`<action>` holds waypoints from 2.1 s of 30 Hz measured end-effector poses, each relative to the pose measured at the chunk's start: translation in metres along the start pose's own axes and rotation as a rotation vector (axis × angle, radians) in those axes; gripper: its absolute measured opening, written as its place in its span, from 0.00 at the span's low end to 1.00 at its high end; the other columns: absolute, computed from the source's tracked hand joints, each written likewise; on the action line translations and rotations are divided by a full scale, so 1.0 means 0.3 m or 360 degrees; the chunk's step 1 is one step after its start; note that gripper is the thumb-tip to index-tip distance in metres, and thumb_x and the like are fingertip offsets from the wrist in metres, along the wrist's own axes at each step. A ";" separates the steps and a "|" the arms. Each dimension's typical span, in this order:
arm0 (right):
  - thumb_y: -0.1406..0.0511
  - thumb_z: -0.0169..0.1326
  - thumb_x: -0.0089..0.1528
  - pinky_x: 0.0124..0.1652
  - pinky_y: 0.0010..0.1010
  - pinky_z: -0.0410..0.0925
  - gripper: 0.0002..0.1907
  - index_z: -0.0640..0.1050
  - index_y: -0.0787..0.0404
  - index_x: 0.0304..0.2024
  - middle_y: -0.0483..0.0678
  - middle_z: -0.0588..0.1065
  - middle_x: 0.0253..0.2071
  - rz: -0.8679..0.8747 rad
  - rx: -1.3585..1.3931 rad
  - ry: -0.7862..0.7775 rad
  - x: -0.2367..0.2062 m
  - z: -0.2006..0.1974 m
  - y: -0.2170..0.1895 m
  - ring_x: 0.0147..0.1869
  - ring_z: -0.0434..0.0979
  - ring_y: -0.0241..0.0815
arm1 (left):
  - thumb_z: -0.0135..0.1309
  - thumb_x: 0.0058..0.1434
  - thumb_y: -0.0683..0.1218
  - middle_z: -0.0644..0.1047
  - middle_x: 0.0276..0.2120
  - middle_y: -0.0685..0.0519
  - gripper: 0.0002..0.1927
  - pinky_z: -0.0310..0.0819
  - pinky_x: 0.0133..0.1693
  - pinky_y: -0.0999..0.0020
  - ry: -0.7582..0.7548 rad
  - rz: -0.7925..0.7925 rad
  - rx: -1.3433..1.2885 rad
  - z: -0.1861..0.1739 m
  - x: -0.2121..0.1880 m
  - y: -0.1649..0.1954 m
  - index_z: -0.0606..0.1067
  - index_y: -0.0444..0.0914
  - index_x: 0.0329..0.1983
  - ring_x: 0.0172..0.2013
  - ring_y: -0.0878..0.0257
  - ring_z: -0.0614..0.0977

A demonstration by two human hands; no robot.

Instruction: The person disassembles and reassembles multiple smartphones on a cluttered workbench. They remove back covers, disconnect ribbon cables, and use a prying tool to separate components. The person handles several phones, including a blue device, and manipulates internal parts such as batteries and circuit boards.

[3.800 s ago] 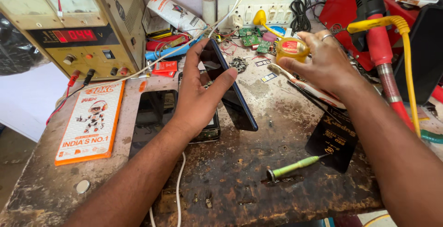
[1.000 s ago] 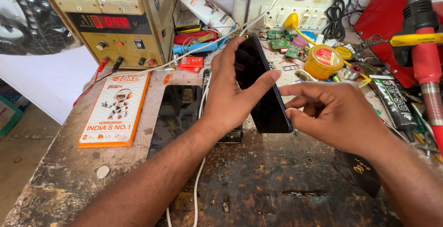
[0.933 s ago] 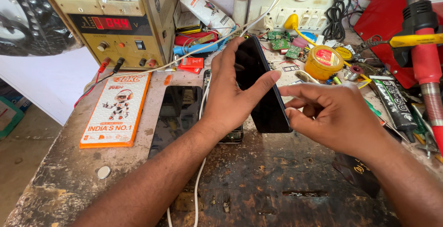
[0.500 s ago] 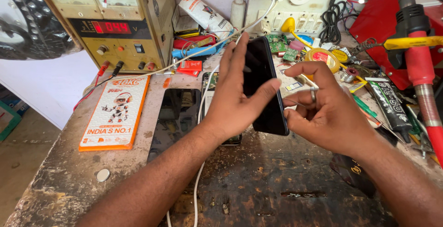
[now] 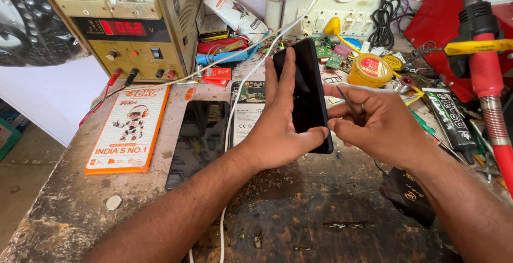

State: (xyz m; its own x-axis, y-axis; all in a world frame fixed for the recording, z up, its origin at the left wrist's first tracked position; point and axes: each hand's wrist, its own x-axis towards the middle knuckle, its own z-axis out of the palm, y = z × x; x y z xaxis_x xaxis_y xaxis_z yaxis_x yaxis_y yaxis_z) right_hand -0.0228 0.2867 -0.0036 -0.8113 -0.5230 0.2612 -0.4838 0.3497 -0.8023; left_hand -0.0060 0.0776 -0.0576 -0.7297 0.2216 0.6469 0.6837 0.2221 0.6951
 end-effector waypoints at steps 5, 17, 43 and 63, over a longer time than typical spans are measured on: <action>0.74 0.54 0.57 0.31 0.17 0.68 0.31 0.73 0.65 0.66 0.46 0.84 0.40 -0.0085 0.0033 0.0031 -0.016 0.010 0.014 0.35 0.75 0.22 | 0.65 0.54 0.45 0.20 0.73 0.20 0.66 0.55 0.70 0.53 0.0016 -0.0101 -0.0016 0.002 0.000 -0.003 0.27 0.46 0.80 0.78 0.36 0.28; 0.72 0.56 0.57 0.29 0.18 0.69 0.31 0.73 0.65 0.65 0.43 0.81 0.34 -0.0045 0.0038 0.0125 -0.024 0.031 0.009 0.31 0.73 0.23 | 0.64 0.56 0.47 0.25 0.73 0.17 0.64 0.49 0.71 0.47 0.0033 -0.0075 0.0166 0.010 -0.001 0.009 0.29 0.44 0.80 0.76 0.30 0.27; 0.72 0.57 0.56 0.31 0.16 0.69 0.32 0.73 0.62 0.66 0.43 0.84 0.39 -0.0058 -0.0112 0.0163 -0.033 0.047 -0.001 0.35 0.75 0.21 | 0.62 0.55 0.43 0.21 0.74 0.19 0.63 0.57 0.70 0.52 -0.0002 0.0039 0.0041 -0.006 -0.004 0.010 0.30 0.43 0.81 0.78 0.36 0.24; 0.69 0.55 0.62 0.30 0.17 0.67 0.25 0.74 0.64 0.63 0.40 0.78 0.30 -0.0155 -0.0124 0.0278 -0.018 0.064 0.028 0.31 0.72 0.21 | 0.63 0.58 0.43 0.31 0.76 0.22 0.59 0.56 0.71 0.53 0.0134 0.0093 0.0158 0.011 -0.003 -0.005 0.36 0.43 0.82 0.79 0.34 0.33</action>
State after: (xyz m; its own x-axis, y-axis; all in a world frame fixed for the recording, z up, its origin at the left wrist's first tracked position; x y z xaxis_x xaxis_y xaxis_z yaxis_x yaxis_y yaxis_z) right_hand -0.0162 0.2776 -0.0222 -0.8007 -0.4170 0.4302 -0.5812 0.3666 -0.7265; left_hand -0.0064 0.0802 -0.0604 -0.6840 0.1576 0.7122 0.7197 0.3049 0.6237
